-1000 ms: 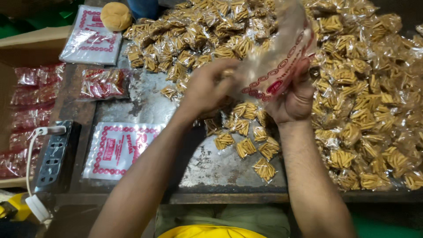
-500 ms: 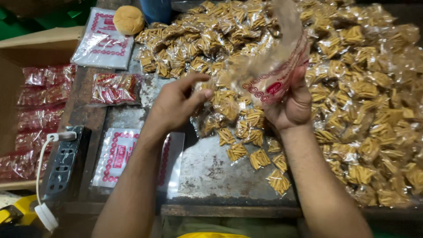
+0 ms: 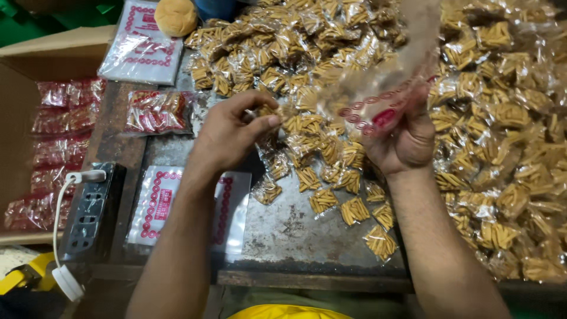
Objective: The person repeatedly picks up small snack sticks from a table and places them into clear plastic bags with red branding. The person seals each bag and sets it aside, continuing the process with multiple snack sticks throughout the clip.
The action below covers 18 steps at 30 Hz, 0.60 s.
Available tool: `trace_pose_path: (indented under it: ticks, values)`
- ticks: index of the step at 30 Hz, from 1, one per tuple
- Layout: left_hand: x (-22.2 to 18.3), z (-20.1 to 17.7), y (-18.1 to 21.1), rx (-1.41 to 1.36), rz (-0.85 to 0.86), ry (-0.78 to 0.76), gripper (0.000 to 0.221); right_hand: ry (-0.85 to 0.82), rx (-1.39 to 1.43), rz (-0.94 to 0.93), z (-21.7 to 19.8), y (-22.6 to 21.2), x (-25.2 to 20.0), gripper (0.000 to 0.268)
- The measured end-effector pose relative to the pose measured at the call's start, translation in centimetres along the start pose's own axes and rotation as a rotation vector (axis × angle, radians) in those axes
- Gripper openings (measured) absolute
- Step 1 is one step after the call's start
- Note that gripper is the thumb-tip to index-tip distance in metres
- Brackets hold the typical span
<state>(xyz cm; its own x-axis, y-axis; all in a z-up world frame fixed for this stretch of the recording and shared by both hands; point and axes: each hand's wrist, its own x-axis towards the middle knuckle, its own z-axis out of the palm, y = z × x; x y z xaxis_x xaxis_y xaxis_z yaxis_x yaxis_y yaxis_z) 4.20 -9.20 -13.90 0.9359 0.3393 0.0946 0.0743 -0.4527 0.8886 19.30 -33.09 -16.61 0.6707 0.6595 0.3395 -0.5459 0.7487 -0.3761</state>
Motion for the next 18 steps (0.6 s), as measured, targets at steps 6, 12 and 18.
trace_pose_path:
  ticks: [6, 12, 18]
  values:
    - [-4.9, -2.1, 6.2, 0.379, -0.246, -0.456, 0.045, -0.005, -0.036, -0.033, 0.0, 0.4, -0.1, 0.041]
    - [-4.4, -1.9, 3.6, 0.686, 0.047, -0.787, 0.066, 0.006, -0.035, 0.079, 1.0, 0.3, -0.4, 0.07]
    - [-2.7, -0.8, 1.1, 0.793, 0.123, -0.844, 0.05, 0.068, -0.175, 0.08, 0.0, 0.3, -0.3, 0.093]
